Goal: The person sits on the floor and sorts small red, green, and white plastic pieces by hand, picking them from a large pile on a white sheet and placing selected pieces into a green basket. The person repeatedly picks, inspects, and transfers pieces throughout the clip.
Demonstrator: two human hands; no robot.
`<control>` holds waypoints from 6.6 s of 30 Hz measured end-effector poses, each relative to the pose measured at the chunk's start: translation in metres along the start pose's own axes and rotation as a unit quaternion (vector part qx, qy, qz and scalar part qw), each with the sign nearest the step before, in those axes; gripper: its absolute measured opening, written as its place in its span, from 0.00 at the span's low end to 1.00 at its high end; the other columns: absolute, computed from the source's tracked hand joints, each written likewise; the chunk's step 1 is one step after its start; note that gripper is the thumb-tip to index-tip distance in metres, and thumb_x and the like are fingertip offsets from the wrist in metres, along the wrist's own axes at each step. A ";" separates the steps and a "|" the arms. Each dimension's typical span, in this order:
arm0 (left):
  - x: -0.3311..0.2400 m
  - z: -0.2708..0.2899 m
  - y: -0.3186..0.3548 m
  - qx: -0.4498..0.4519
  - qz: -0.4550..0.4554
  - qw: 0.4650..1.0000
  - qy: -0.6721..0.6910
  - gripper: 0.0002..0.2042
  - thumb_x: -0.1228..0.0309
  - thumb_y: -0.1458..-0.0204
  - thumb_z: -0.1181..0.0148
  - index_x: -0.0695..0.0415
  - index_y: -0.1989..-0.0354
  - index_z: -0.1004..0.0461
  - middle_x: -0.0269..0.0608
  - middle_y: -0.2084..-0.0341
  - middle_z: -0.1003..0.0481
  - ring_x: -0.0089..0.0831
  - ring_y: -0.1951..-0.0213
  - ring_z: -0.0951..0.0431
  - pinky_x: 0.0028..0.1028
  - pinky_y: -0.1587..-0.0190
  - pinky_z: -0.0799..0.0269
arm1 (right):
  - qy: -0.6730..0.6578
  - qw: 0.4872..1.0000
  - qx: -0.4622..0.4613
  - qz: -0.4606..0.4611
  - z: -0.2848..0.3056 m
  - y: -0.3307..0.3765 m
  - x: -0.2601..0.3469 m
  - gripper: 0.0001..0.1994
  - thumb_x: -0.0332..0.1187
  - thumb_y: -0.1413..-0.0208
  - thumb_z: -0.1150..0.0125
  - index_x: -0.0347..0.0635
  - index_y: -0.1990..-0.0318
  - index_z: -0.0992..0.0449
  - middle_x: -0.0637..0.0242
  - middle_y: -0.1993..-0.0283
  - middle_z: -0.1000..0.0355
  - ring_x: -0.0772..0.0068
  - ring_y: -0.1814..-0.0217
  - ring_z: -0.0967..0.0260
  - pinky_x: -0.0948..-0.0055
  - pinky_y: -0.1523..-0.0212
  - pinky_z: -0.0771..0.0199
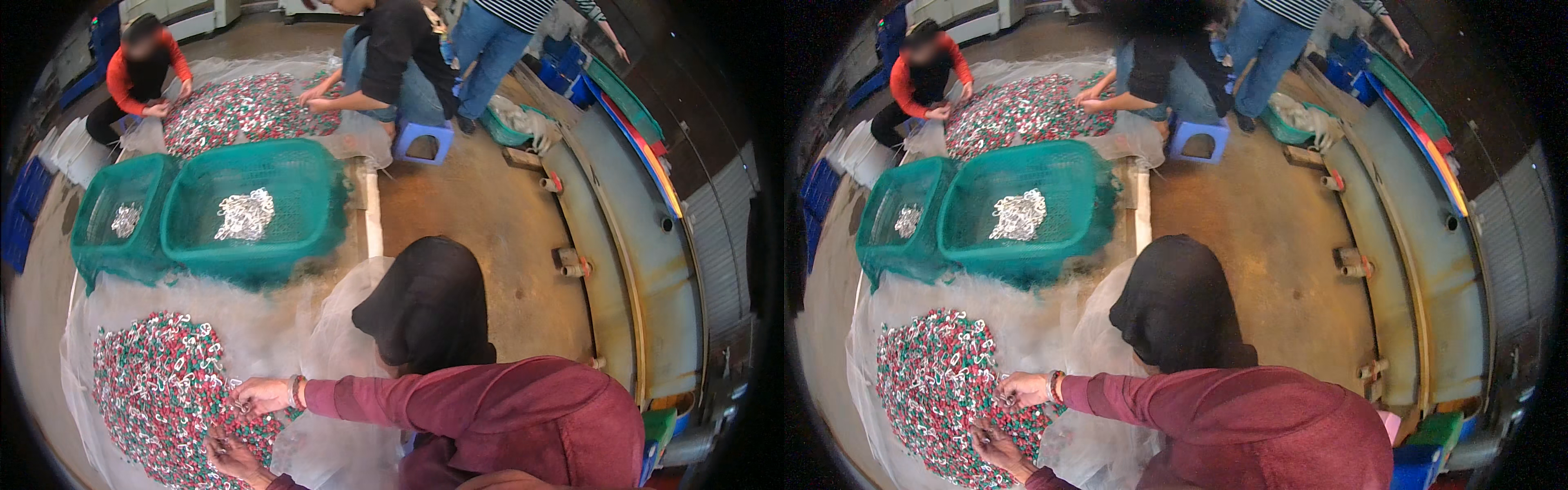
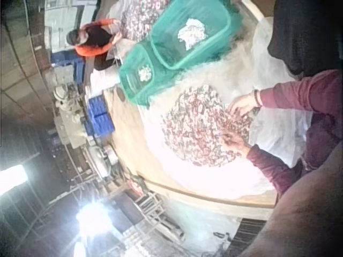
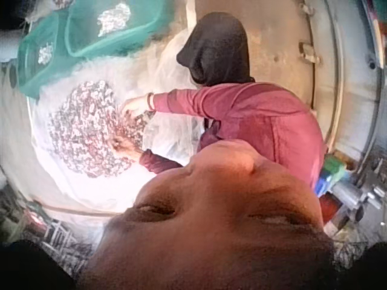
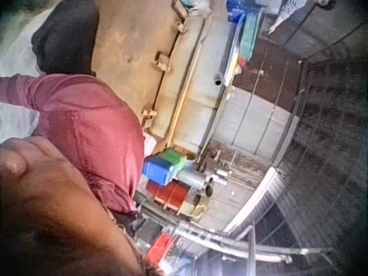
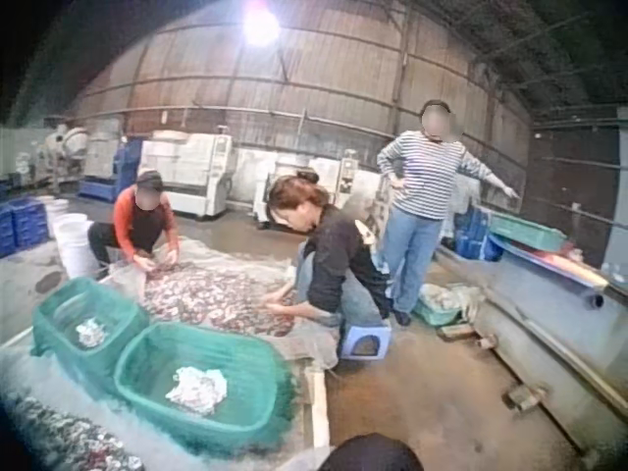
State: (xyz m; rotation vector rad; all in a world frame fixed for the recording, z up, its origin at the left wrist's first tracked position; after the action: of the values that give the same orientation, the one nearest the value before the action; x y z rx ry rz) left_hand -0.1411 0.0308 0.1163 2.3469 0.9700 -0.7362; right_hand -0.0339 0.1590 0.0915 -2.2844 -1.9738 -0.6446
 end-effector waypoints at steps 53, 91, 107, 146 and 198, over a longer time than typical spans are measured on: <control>0.041 0.042 -0.027 0.051 -0.056 0.727 -0.683 0.12 0.74 0.54 0.40 0.55 0.58 0.25 0.46 0.73 0.28 0.37 0.67 0.26 0.33 0.65 0.30 | 0.864 0.500 -0.048 0.037 0.077 -0.102 -0.009 0.09 0.22 0.55 0.46 0.32 0.64 0.29 0.43 0.63 0.30 0.43 0.59 0.29 0.57 0.59 0.27; 0.119 0.049 -0.008 0.050 -0.071 0.483 -0.871 0.16 0.70 0.58 0.38 0.55 0.58 0.29 0.42 0.63 0.34 0.42 0.55 0.30 0.39 0.60 0.26 | 0.000 0.989 -0.151 -0.005 0.080 -0.012 0.069 0.11 0.31 0.44 0.50 0.35 0.58 0.27 0.58 0.66 0.29 0.58 0.59 0.32 0.63 0.55 0.29; 0.119 0.039 0.002 0.065 -0.056 0.424 -0.902 0.16 0.66 0.60 0.37 0.59 0.65 0.31 0.43 0.60 0.34 0.41 0.51 0.33 0.42 0.54 0.31 | 0.917 0.397 -0.047 -0.015 0.074 -0.088 -0.007 0.17 0.29 0.57 0.43 0.41 0.56 0.34 0.50 0.67 0.26 0.45 0.62 0.28 0.52 0.63 0.28; 0.024 0.038 0.000 -0.105 0.160 0.946 -0.260 0.15 0.59 0.43 0.46 0.60 0.59 0.30 0.37 0.65 0.29 0.30 0.65 0.25 0.38 0.66 0.21 | 0.404 0.898 -0.112 -0.131 0.062 -0.005 0.029 0.16 0.30 0.46 0.47 0.39 0.49 0.31 0.64 0.63 0.26 0.65 0.58 0.27 0.67 0.63 0.27; 0.109 0.046 0.023 -0.028 0.041 0.554 -0.831 0.08 0.66 0.50 0.44 0.58 0.70 0.23 0.50 0.69 0.24 0.45 0.67 0.21 0.41 0.66 0.25 | 0.152 0.976 -0.092 -0.129 0.062 -0.003 0.006 0.09 0.38 0.39 0.48 0.43 0.59 0.31 0.80 0.81 0.46 0.88 0.82 0.51 0.86 0.88 0.56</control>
State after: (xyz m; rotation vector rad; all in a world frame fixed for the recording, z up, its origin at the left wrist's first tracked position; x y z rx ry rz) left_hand -0.0714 0.0403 0.0180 0.6363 -0.0865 -2.0720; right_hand -0.0196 0.1839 0.0363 -1.8825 -2.1449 -1.1683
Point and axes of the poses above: each hand's wrist, its own y-axis away from the middle knuckle, its own z-axis out of the back of the hand, x = y × z, the point moved 6 cm from there along -y, towards the middle knuckle
